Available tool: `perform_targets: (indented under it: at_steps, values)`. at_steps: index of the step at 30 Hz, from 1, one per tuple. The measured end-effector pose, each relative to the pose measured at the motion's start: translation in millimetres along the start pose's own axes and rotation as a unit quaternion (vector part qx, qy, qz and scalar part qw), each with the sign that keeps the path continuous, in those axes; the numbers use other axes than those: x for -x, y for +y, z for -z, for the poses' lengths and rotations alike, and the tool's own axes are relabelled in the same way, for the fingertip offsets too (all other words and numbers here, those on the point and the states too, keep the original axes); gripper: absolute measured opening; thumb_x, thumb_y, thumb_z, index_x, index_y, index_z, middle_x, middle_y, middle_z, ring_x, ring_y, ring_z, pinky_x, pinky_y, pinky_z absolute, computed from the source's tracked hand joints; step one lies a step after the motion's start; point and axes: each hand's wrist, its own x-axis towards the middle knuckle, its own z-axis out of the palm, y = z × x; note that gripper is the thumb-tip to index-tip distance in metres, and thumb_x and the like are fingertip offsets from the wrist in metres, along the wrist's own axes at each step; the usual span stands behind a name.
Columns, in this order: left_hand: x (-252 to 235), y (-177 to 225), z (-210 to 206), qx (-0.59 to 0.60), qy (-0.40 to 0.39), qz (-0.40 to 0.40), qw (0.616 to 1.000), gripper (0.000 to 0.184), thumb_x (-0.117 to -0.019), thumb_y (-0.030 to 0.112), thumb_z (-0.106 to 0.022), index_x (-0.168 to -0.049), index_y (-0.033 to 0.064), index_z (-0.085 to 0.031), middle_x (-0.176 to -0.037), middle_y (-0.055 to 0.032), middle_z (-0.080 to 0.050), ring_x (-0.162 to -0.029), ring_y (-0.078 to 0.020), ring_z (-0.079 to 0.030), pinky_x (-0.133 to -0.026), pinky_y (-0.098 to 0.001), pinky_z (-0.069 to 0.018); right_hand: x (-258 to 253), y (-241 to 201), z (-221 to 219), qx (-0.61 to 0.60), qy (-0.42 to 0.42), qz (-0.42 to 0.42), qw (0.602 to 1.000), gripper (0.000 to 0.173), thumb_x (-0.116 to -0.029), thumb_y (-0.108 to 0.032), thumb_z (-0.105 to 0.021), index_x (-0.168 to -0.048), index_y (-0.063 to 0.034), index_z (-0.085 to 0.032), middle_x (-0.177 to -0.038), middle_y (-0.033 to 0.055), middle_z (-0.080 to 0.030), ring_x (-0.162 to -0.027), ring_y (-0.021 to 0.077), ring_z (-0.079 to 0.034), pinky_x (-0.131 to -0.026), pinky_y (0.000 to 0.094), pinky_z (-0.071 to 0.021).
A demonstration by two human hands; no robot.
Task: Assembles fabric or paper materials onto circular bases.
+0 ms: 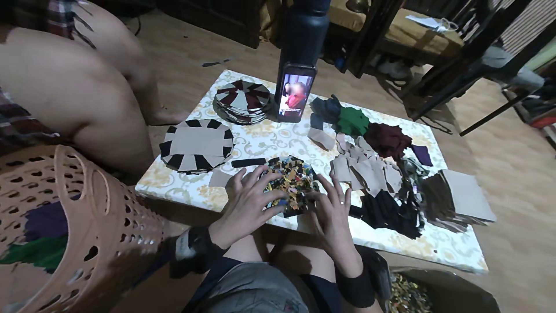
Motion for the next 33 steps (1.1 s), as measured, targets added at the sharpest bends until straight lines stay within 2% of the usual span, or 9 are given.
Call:
perform_targets:
  at_steps: [4,9,13,17,20,21,23,28,33]
  values:
    - [1.8,5.9,0.2,0.019,0.022,0.015,0.999,0.034,-0.0969,0.052,-0.06,-0.111,0.0253,-0.077,-0.14,-0.0004,-0.062,-0.143,-0.0288,-0.044,-0.114,-0.0713,-0.0198,6.4,5.3,4.8,0.012,0.006,-0.005,1.0,0.024,-0.0996,-0.026,-0.056,-0.11,-0.011,-0.073,-0.148,0.0145,-0.056,-0.147,0.0474,-0.035,-0.113,0.0799,-0.0148]
    - [-1.0,1.1,-5.2,-0.012,0.012,0.002,1.0,0.027,-0.0973,0.049,-0.06,-0.108,0.0321,-0.078,-0.14,-0.002,-0.062,-0.142,-0.0348,-0.045,-0.11,-0.0766,-0.0198,13.9,3.1,-3.1,0.037,-0.028,0.003,0.999,0.027,-0.1006,-0.033,-0.055,-0.113,-0.018,-0.074,-0.15,0.0092,-0.055,-0.147,0.0459,-0.036,-0.111,0.0822,-0.0144]
    - [-3.8,5.5,-2.2,-0.007,0.029,-0.001,1.0,0.03,-0.1004,0.048,-0.056,-0.118,0.0339,-0.076,-0.141,-0.002,-0.062,-0.142,-0.0346,-0.045,-0.11,-0.0761,-0.0214,8.1,2.6,5.6,0.01,0.015,-0.018,1.0,0.035,-0.1036,-0.035,-0.051,-0.117,-0.0113,-0.072,-0.151,0.0148,-0.054,-0.147,0.0457,-0.037,-0.114,0.0791,-0.0148]
    - [-5.7,1.6,6.1,0.035,0.104,0.049,0.993,0.037,-0.1023,0.039,-0.053,-0.129,0.0201,-0.071,-0.141,-0.0046,-0.062,-0.138,-0.03,-0.05,-0.11,-0.0708,-0.0264,-8.2,0.1,5.0,-0.014,0.029,-0.04,0.999,0.05,-0.1051,-0.038,-0.048,-0.135,-0.0002,-0.061,-0.151,0.0239,-0.05,-0.145,0.0469,-0.039,-0.117,0.0699,-0.0257]
    - [-5.8,-7.8,13.5,0.095,0.168,0.078,0.978,0.04,-0.1043,0.033,-0.049,-0.133,0.0105,-0.066,-0.141,-0.0094,-0.061,-0.132,-0.0257,-0.055,-0.106,-0.0555,-0.0433,-27.0,-8.0,-7.0,-0.029,0.001,-0.04,0.999,0.065,-0.105,-0.048,-0.047,-0.144,0.0039,-0.052,-0.153,0.0267,-0.046,-0.145,0.0475,-0.039,-0.118,0.0657,-0.0285]
    - [-5.8,-11.1,15.5,0.122,0.19,0.071,0.972,0.04,-0.1057,0.03,-0.047,-0.134,0.0063,-0.063,-0.141,-0.0119,-0.06,-0.131,-0.0235,-0.056,-0.104,-0.0464,-0.05,-34.2,-11.0,-12.0,-0.025,-0.012,-0.037,0.999,0.07,-0.1043,-0.052,-0.045,-0.147,0.0032,-0.049,-0.154,0.0267,-0.045,-0.145,0.0479,-0.038,-0.118,0.0664,-0.0276]
    - [-5.6,-16.2,17.5,0.185,0.23,0.05,0.954,0.039,-0.1063,0.022,-0.045,-0.135,-0.001,-0.058,-0.143,-0.0161,-0.057,-0.134,-0.0225,-0.054,-0.107,-0.0405,-0.0494,-48.5,-17.8,-21.3,-0.004,-0.048,-0.034,0.998,0.079,-0.1021,-0.062,-0.042,-0.152,-0.0008,-0.046,-0.158,0.0252,-0.04,-0.148,0.0487,-0.033,-0.119,0.0682,-0.0244]
    - [5.1,-25.7,19.5,0.193,0.252,0.034,0.948,0.036,-0.1069,0.021,-0.045,-0.131,-0.001,-0.061,-0.142,-0.0162,-0.058,-0.132,-0.0226,-0.055,-0.108,-0.0414,-0.0485,-60.9,-18.2,-47.1,0.088,-0.173,-0.033,0.98,0.086,-0.0977,-0.074,-0.033,-0.157,-0.0128,-0.042,-0.166,0.0184,-0.03,-0.153,0.0457,-0.022,-0.121,0.0677,-0.0157]
    - [19.6,-30.5,22.8,0.175,0.232,0.051,0.955,0.037,-0.1053,0.024,-0.048,-0.127,-0.0008,-0.065,-0.14,-0.0168,-0.06,-0.134,-0.0258,-0.054,-0.108,-0.0429,-0.0483,-47.0,-0.1,-32.4,0.063,-0.211,0.057,0.974,0.086,-0.0971,-0.077,-0.027,-0.157,-0.017,-0.043,-0.165,0.0137,-0.035,-0.154,0.0398,-0.026,-0.121,0.065,-0.0208]
